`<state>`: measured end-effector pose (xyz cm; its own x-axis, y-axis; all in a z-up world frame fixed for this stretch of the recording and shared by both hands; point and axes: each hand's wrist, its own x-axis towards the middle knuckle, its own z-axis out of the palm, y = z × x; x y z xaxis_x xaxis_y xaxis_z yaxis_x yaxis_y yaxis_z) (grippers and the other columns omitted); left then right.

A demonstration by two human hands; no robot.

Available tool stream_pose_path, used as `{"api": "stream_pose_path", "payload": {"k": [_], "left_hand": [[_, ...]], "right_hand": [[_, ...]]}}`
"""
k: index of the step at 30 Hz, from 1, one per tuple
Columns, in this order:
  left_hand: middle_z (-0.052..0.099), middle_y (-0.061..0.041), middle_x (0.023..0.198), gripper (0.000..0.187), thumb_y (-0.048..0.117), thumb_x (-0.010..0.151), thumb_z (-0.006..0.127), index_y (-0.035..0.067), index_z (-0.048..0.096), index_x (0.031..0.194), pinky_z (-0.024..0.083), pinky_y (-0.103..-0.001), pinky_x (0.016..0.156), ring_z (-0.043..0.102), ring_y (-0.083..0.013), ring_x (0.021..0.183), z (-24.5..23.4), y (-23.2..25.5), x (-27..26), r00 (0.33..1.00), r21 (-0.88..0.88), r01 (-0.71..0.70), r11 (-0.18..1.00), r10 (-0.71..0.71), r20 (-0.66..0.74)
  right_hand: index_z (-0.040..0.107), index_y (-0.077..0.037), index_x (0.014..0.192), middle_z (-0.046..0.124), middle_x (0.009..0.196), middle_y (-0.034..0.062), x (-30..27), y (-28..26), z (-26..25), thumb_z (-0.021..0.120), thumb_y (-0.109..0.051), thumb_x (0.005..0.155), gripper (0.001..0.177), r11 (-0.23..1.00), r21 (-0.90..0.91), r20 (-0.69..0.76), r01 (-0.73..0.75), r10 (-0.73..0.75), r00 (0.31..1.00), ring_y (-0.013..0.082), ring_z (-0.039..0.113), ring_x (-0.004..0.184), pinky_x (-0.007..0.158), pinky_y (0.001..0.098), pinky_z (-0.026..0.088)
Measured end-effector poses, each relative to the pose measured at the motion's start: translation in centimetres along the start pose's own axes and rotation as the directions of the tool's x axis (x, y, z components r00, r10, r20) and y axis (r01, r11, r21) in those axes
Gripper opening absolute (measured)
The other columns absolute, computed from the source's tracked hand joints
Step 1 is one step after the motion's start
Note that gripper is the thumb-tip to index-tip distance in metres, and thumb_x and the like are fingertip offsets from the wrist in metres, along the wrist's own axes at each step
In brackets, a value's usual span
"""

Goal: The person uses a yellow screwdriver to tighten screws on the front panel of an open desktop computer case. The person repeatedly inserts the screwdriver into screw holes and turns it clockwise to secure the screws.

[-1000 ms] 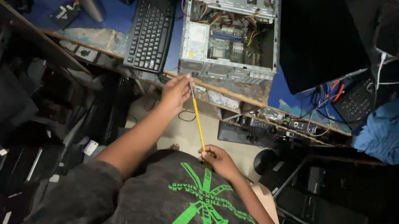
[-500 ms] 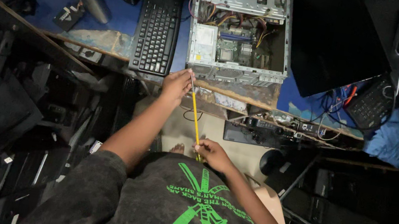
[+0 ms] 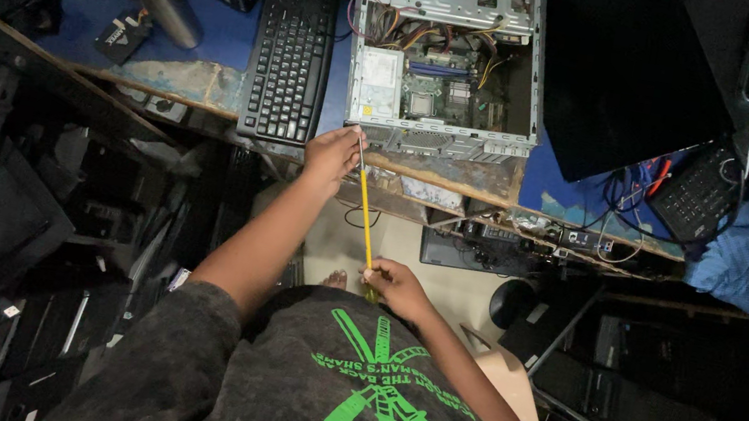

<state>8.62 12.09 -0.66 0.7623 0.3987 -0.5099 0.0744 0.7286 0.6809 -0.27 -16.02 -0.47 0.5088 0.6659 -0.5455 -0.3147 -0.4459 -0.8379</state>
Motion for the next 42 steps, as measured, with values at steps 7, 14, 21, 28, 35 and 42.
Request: {"api": "stream_pose_path", "payload": {"k": [7,14,21,28,35,42], "left_hand": [[0.075,-0.005,0.099,0.025,0.016,0.091,0.076,0.001,0.073,0.111,0.054,-0.018,0.064,0.073,-0.0127,0.087,0.2,0.5,-0.4,0.999,0.004,0.017,1.000,-0.017,-0.028],[0.075,-0.003,0.097,0.024,0.017,0.090,0.078,0.003,0.072,0.109,0.053,-0.017,0.065,0.073,-0.0117,0.087,0.1,0.7,-0.5,0.999,-0.014,0.024,1.000,-0.024,-0.045],[0.073,-0.004,0.096,0.024,0.018,0.093,0.078,0.001,0.073,0.109,0.051,-0.020,0.066,0.070,-0.0117,0.084,-0.4,-0.1,0.6,1.000,0.000,-0.009,1.000,0.009,-0.021],[0.074,-0.006,0.110,0.027,0.029,0.101,0.063,0.009,0.064,0.119,0.056,-0.028,0.074,0.071,-0.0149,0.092,-2.0,-0.3,-3.1,0.988,0.022,0.085,0.996,-0.087,0.130],[0.075,-0.009,0.116,0.039,0.025,0.099,0.061,0.006,0.063,0.133,0.062,-0.033,0.081,0.074,-0.0203,0.097,-4.7,-2.7,-9.5,0.946,0.121,0.194,0.973,-0.218,0.241],[0.075,-0.012,0.103,0.028,0.018,0.095,0.072,0.001,0.071,0.118,0.062,-0.033,0.074,0.074,-0.0216,0.084,-3.6,-2.6,-9.8,0.983,0.143,0.125,0.982,-0.142,0.116]], "right_hand": [[0.071,-0.001,0.115,0.069,0.087,-0.0007,0.6,0.9,-0.1,0.063,-0.023,0.101,0.027,0.998,0.020,0.020,0.055,-0.056,0.998,0.0077,0.060,0.078,0.070,0.0246,0.050],[0.068,-0.001,0.122,0.072,0.098,0.0047,1.1,2.0,-0.1,0.059,-0.025,0.103,0.032,0.985,0.171,0.062,-0.028,0.017,0.998,0.0124,0.066,0.086,0.080,0.0306,0.056],[0.066,-0.001,0.125,0.074,0.103,0.0042,0.5,0.6,0.3,0.056,-0.024,0.104,0.032,0.992,0.114,0.102,0.057,-0.068,0.992,0.0120,0.066,0.095,0.088,0.0284,0.054],[0.064,0.001,0.128,0.070,0.110,0.0075,-0.6,-2.1,2.7,0.053,-0.020,0.106,0.031,0.935,0.350,0.263,-0.055,-0.042,0.964,0.0150,0.067,0.098,0.087,0.0300,0.055],[0.059,0.005,0.129,0.069,0.113,0.0132,-0.8,-2.2,4.9,0.052,-0.017,0.108,0.031,0.820,0.572,0.239,-0.017,-0.147,0.960,0.0211,0.069,0.106,0.098,0.0362,0.056],[0.056,0.005,0.134,0.069,0.113,0.0141,-1.6,-4.4,4.9,0.049,-0.021,0.109,0.036,0.732,0.677,0.315,-0.078,-0.192,0.929,0.0232,0.069,0.107,0.100,0.0378,0.055]]}}
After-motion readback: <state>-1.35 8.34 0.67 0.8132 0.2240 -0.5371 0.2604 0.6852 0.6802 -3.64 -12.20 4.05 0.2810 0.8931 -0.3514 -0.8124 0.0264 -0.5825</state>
